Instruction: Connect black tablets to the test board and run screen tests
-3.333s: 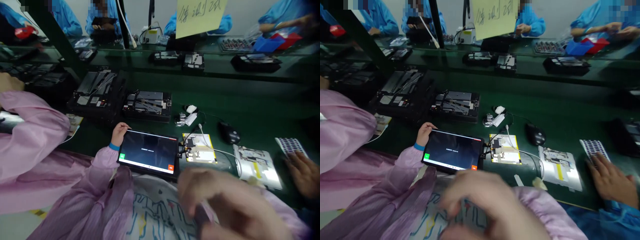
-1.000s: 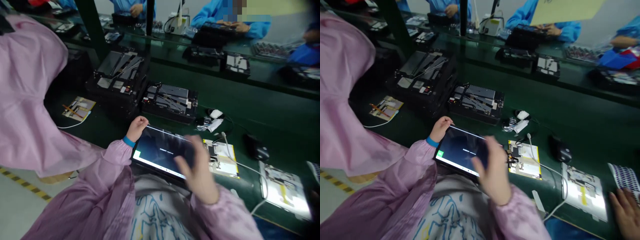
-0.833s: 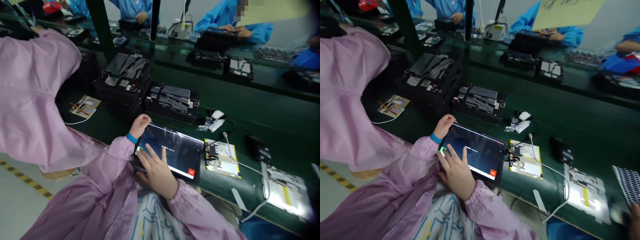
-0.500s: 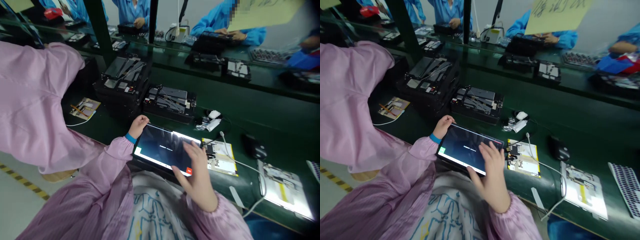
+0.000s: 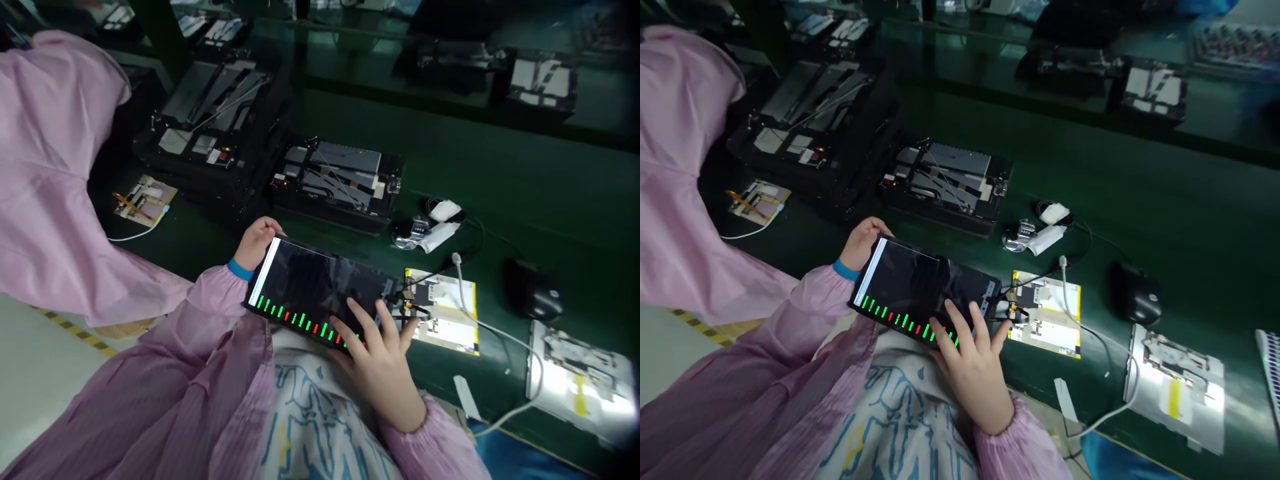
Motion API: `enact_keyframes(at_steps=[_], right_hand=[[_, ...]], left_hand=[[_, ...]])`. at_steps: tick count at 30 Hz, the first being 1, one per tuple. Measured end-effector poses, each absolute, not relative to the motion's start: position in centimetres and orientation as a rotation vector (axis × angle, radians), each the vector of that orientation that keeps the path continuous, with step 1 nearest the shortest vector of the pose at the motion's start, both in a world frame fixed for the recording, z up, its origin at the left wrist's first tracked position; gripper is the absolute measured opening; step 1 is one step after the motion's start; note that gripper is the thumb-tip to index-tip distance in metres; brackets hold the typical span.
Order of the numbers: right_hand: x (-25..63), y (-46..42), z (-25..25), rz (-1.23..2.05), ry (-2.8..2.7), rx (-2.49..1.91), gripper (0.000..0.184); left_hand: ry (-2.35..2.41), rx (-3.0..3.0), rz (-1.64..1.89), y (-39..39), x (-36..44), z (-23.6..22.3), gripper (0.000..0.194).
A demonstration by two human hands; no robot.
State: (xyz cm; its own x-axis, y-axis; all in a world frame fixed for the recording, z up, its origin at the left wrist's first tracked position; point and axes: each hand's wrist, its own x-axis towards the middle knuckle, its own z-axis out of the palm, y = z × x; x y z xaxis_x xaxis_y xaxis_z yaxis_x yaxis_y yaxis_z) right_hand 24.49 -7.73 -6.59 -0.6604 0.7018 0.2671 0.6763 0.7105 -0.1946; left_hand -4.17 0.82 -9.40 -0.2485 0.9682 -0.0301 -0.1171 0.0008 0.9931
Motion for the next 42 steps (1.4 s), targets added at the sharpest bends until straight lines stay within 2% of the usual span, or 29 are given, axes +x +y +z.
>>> enact_keyframes(at_steps=[7, 16, 21, 26, 32, 42], right_hand=[[25.1, -7.4, -7.2, 0.048, -2.601, -0.947, 0.019], [24.7, -7.9, -7.6, 0.151, -2.526, -1.005, 0.022], [26.4, -5.7, -6.5, 0.222, -2.409, -1.013, 0.044], [29.7, -1.1, -6.2, 0.136, -2.291, -1.253, 0.020], [31.5, 2.4, -8.0, 0.119, -2.359, -1.334, 0.018], [31.7, 3.4, -8.7, 0.526, -2.381, -1.187, 0.021]], left_hand=[[1.304, 1.000, 1.423, 0.9, -4.0, -9.7, 0.053], [1.327, 1.085, 1.411, 0.6, -3.9, -9.6, 0.051], [1.313, 1.082, 1.413, 0.5, -3.8, -9.4, 0.049], [1.334, 1.080, 1.426, 0.5, -3.9, -9.3, 0.052], [1.322, 1.044, 1.423, 0.4, -4.0, -8.8, 0.050], [1.362, 1.046, 1.431, 0.4, -4.4, -8.8, 0.049]])
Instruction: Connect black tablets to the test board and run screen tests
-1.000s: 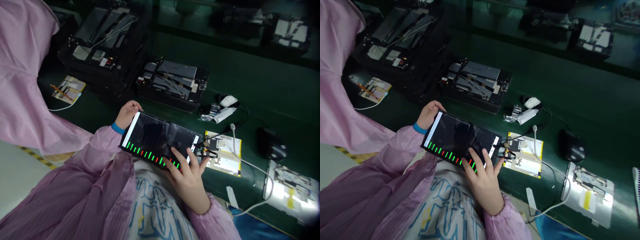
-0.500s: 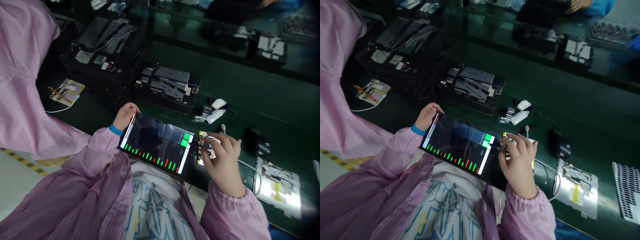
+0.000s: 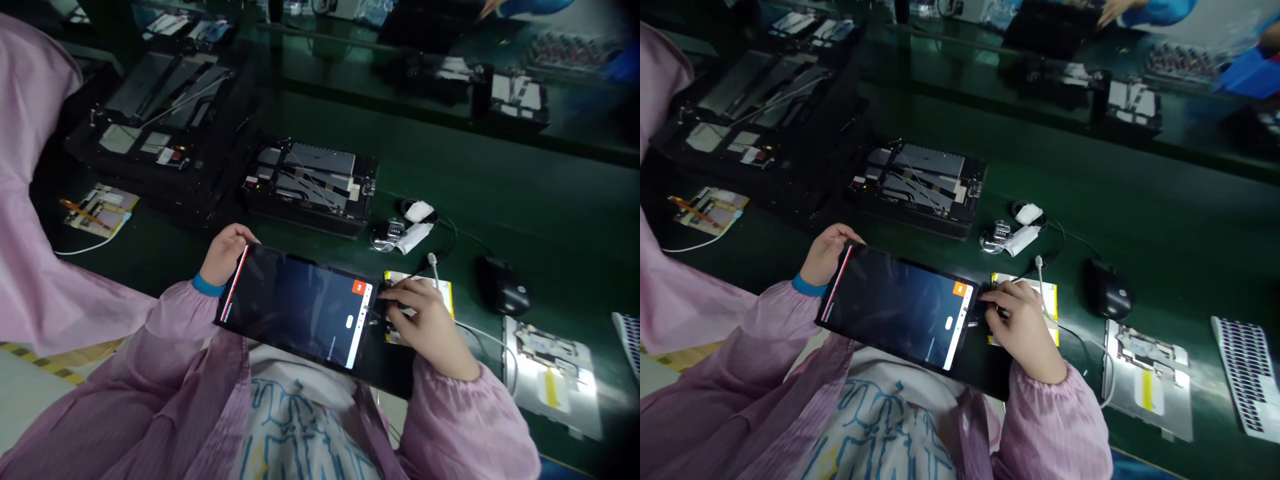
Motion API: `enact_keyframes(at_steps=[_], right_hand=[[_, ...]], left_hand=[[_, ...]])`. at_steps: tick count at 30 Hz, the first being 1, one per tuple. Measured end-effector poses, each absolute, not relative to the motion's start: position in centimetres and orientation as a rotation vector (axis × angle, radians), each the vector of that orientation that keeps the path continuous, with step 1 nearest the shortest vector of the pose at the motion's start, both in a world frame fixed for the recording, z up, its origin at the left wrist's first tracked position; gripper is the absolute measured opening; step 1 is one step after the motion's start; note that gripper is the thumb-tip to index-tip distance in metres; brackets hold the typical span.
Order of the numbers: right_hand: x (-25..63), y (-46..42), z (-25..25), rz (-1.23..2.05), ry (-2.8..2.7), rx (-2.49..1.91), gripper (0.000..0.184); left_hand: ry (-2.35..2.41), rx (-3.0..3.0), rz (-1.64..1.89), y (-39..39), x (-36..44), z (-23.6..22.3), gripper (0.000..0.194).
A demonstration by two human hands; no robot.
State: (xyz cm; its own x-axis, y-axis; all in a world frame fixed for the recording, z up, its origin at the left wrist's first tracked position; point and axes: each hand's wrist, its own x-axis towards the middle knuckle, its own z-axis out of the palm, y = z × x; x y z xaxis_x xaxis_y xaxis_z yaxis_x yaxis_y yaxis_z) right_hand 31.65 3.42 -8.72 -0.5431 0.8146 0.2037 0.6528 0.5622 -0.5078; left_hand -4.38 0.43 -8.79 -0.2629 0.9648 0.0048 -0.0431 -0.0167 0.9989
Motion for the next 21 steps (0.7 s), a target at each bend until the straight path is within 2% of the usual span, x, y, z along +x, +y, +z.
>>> enact_keyframes(at_steps=[9, 14, 16, 19, 21], right_hand=[[31.6, 3.8, -8.1, 0.671, -2.290, -1.161, 0.012], [31.9, 3.4, -8.3, 0.827, -1.786, -1.376, 0.007], [31.7, 3.1, -8.4, 0.915, -1.585, -1.396, 0.017], [31.3, 2.8, -8.5, 1.093, -1.548, -1.255, 0.051], [31.1, 2.7, -8.6, 1.120, -1.592, -1.208, 0.062]], left_hand=[[1.361, 1.030, 1.417, 0.5, -4.5, -8.4, 0.048], [1.355, 1.030, 1.410, 0.5, -4.6, -8.6, 0.046], [1.350, 1.045, 1.392, 0.4, -4.7, -8.7, 0.046], [1.339, 1.071, 1.383, 0.3, -4.8, -8.8, 0.045], [1.325, 1.069, 1.394, 0.3, -4.8, -8.8, 0.044]])
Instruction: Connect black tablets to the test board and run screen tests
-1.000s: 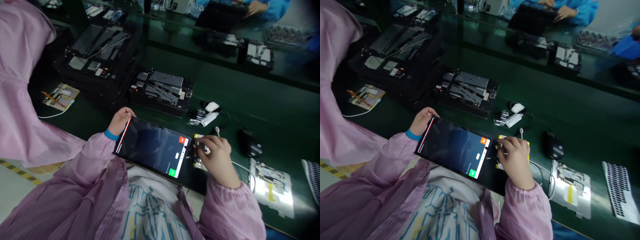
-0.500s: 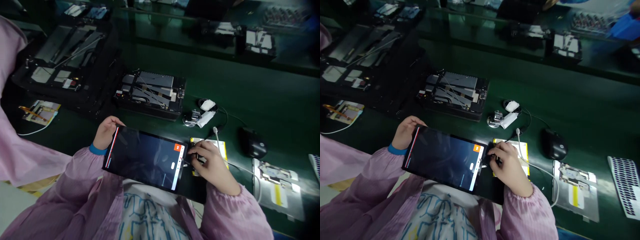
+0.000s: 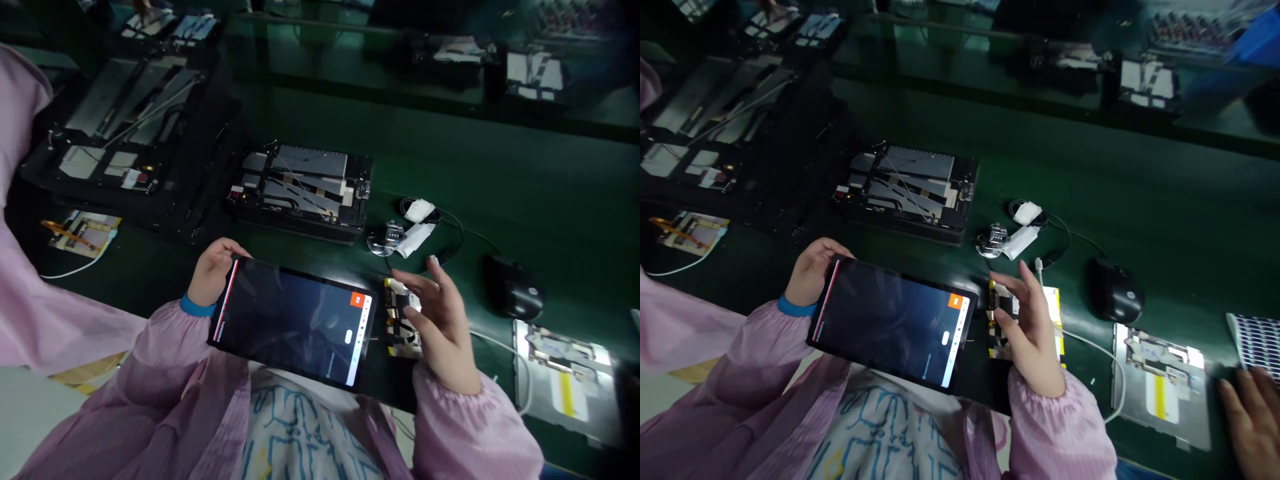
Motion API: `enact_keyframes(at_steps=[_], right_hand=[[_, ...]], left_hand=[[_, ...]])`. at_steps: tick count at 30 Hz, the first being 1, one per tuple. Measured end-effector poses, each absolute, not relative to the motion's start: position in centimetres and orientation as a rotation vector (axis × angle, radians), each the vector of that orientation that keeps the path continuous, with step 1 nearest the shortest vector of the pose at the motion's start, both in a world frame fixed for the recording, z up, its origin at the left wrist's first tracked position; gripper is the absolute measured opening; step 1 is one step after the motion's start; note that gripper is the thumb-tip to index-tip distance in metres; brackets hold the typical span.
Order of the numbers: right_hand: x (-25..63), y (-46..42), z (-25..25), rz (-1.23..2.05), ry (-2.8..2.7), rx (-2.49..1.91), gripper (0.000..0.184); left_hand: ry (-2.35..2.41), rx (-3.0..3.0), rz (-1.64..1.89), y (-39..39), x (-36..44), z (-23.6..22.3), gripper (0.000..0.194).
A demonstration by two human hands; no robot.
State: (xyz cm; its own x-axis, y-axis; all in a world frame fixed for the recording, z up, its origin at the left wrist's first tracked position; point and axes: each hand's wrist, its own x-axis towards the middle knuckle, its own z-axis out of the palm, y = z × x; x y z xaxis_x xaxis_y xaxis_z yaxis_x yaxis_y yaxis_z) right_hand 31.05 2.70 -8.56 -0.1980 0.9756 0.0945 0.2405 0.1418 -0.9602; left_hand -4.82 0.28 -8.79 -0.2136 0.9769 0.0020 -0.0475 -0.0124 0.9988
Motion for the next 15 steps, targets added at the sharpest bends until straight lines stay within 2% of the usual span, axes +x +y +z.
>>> enact_keyframes(at_steps=[4, 15], right_hand=[[31.09, 2.61, -8.89, 1.069, -1.683, -1.256, 0.049], [30.98, 2.60, -8.82, 0.789, -1.904, -1.201, 0.029]], left_hand=[[1.324, 1.046, 1.406, 0.26, -4.67, -8.52, 0.043], [1.344, 0.978, 1.389, 0.22, -4.40, -8.47, 0.051]])
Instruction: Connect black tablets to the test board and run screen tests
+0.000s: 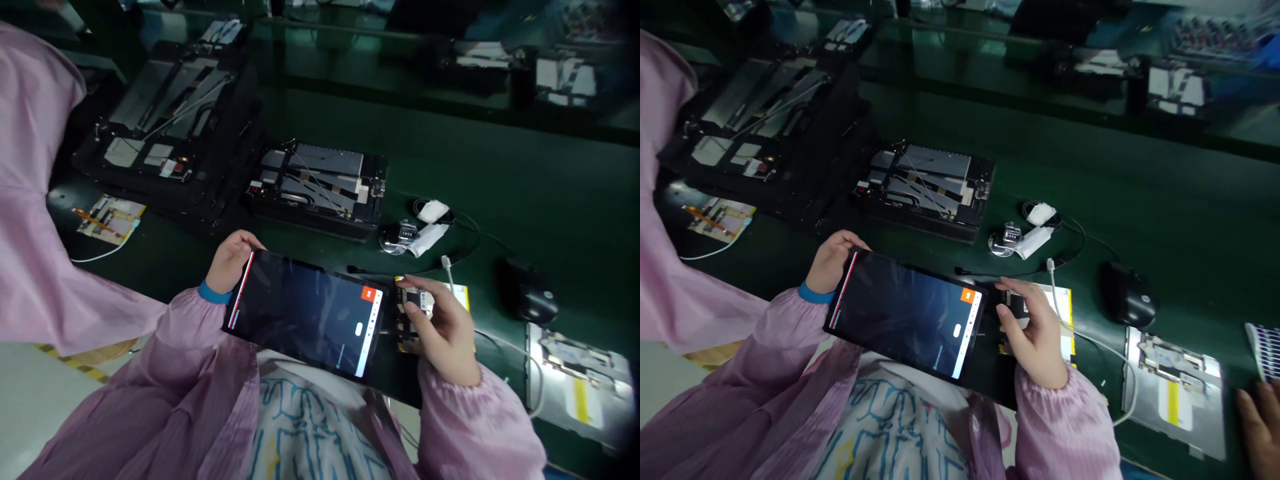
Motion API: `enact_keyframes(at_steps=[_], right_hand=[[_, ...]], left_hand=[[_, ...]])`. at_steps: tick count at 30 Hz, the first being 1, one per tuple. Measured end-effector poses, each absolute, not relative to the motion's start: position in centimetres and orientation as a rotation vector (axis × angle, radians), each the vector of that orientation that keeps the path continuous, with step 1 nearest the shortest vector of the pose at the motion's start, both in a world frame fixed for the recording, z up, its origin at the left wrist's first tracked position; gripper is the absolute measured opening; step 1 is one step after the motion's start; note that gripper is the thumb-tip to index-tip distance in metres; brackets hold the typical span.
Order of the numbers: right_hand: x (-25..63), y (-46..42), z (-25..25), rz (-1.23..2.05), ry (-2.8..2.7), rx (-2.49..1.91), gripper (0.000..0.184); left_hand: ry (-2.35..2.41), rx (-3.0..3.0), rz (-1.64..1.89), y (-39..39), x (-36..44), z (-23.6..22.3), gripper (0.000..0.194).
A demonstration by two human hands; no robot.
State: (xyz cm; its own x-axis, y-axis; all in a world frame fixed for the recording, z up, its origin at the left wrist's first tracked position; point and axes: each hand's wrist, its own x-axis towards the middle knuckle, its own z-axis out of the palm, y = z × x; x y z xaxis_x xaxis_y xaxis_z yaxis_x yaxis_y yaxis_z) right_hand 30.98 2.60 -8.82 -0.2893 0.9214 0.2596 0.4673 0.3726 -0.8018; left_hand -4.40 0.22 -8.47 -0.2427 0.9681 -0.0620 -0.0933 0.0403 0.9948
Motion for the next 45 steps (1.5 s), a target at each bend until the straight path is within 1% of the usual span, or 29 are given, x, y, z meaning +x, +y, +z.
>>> enact_keyframes(at_steps=[5, 10, 19, 23, 26, 33, 35, 45], right_hand=[[30.8, 2.8, -8.5, 0.674, -2.009, -1.138, 0.020], [30.6, 2.8, -8.2, 0.630, -2.085, -1.099, 0.018], [30.5, 2.8, -8.0, 0.583, -2.137, -1.061, 0.016], [30.4, 2.5, -7.9, 0.503, -2.114, -1.062, 0.016], [30.3, 1.2, -7.7, 0.426, -2.080, -1.109, 0.024], [29.6, -3.3, -8.0, 0.427, -2.158, -1.242, 0.059], [29.4, -4.0, -8.3, 0.444, -2.194, -1.256, 0.066], [29.2, -5.1, -8.4, 0.438, -2.318, -1.264, 0.086]], left_hand=[[1.365, 0.986, 1.386, 0.4, -4.3, -8.4, 0.051], [1.399, 1.024, 1.388, 0.4, -4.3, -8.4, 0.044], [1.379, 1.023, 1.392, 0.5, -4.2, -8.4, 0.044], [1.375, 1.010, 1.389, 0.5, -4.3, -8.4, 0.042], [1.394, 0.994, 1.379, 0.5, -4.2, -8.3, 0.041], [1.416, 0.980, 1.363, 0.3, -4.0, -8.2, 0.038], [1.415, 0.980, 1.365, 0.3, -3.9, -8.2, 0.038], [1.414, 0.958, 1.388, 0.4, -4.0, -8.2, 0.037]])
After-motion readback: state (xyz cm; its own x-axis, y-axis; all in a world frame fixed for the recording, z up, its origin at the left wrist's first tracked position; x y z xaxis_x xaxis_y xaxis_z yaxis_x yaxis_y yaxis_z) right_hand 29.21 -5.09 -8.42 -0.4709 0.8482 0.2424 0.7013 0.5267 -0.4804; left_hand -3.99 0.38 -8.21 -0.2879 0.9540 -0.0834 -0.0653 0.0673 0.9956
